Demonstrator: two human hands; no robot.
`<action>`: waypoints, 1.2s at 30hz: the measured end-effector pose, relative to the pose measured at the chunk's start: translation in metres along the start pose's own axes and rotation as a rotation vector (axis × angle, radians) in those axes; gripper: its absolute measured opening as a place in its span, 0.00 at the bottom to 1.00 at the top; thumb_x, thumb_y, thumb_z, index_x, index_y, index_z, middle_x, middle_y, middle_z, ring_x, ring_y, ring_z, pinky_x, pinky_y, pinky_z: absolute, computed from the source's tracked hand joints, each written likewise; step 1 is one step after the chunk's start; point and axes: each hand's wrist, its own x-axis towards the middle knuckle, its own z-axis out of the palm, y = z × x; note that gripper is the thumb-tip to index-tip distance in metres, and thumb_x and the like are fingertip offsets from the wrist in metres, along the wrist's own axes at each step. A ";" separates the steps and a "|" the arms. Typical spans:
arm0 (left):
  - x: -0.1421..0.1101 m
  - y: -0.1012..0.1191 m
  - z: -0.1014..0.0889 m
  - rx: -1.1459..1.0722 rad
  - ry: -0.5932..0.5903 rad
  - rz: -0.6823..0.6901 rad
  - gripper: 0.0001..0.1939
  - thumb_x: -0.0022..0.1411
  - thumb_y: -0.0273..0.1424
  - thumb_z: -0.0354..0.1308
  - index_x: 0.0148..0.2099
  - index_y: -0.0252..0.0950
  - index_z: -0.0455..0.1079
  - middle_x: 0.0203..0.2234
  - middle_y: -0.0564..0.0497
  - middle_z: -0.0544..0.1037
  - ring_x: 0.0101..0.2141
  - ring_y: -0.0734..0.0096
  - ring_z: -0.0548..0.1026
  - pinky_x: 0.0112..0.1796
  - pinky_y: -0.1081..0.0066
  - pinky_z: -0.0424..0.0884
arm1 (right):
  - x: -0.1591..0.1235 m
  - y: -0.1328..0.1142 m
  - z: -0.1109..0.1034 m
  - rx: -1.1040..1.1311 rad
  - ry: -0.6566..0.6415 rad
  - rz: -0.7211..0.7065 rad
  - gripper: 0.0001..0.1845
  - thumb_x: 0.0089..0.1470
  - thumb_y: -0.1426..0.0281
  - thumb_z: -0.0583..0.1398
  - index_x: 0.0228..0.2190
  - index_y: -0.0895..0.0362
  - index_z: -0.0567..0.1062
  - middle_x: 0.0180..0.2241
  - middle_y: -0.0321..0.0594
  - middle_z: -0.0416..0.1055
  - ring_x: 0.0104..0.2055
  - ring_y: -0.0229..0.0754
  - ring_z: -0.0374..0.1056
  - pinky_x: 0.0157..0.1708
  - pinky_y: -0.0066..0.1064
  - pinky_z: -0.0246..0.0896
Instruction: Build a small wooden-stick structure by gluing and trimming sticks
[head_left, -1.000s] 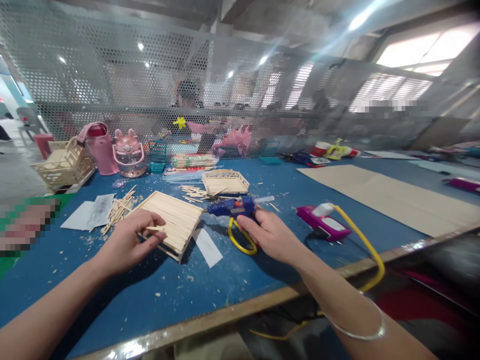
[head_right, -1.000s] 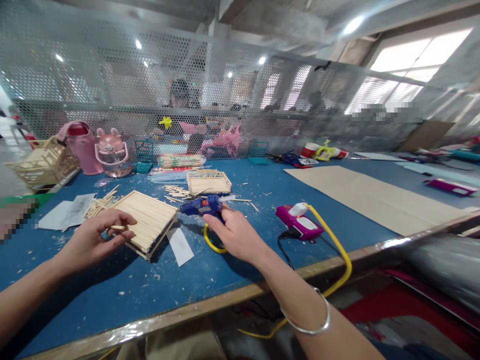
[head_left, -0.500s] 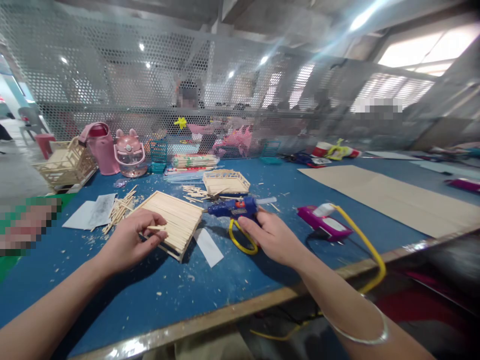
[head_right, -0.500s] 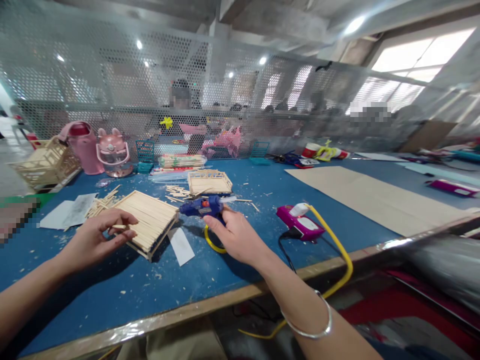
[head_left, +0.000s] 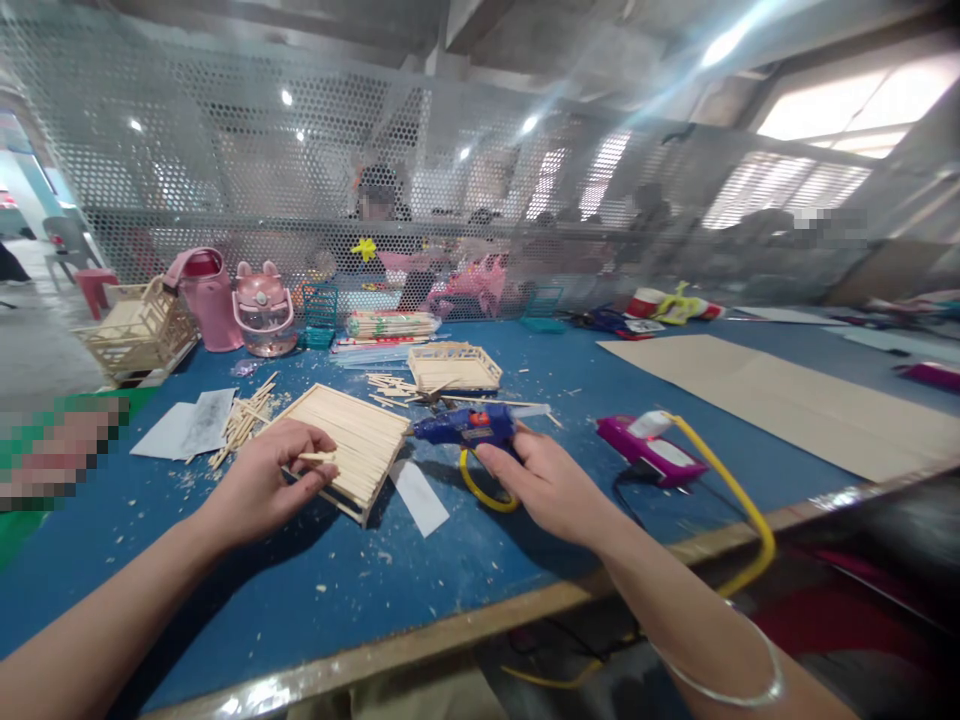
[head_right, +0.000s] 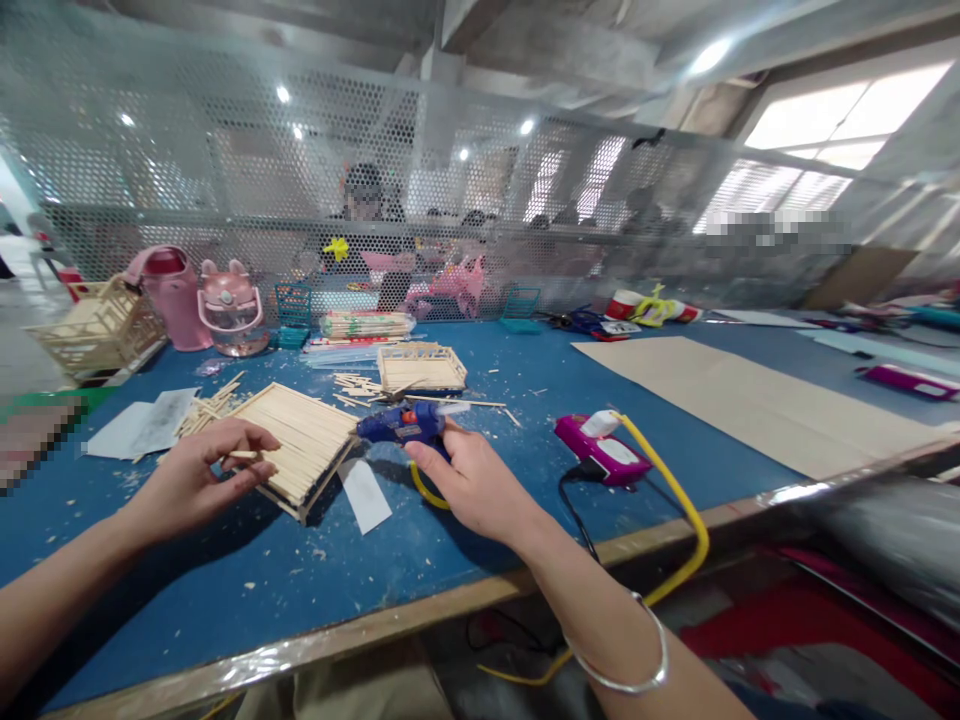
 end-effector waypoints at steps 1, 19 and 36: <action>0.000 0.000 0.000 0.001 -0.001 0.001 0.10 0.57 0.36 0.52 0.28 0.36 0.65 0.32 0.48 0.75 0.31 0.68 0.71 0.32 0.68 0.66 | -0.001 0.000 0.000 -0.004 0.011 0.000 0.23 0.56 0.55 0.47 0.21 0.57 0.69 0.15 0.35 0.62 0.19 0.38 0.59 0.22 0.29 0.53; 0.000 0.000 0.001 0.010 -0.015 -0.013 0.09 0.58 0.36 0.51 0.31 0.36 0.65 0.32 0.48 0.75 0.31 0.69 0.70 0.33 0.69 0.65 | -0.007 -0.009 0.001 0.013 0.004 -0.077 0.19 0.56 0.58 0.49 0.25 0.57 0.71 0.26 0.41 0.71 0.29 0.41 0.65 0.29 0.31 0.58; 0.002 0.001 0.000 -0.010 0.003 0.027 0.13 0.57 0.34 0.52 0.23 0.37 0.56 0.31 0.50 0.75 0.31 0.71 0.69 0.33 0.70 0.64 | -0.015 -0.013 0.003 0.029 -0.037 -0.081 0.21 0.56 0.57 0.49 0.21 0.56 0.70 0.28 0.43 0.72 0.30 0.42 0.66 0.30 0.32 0.59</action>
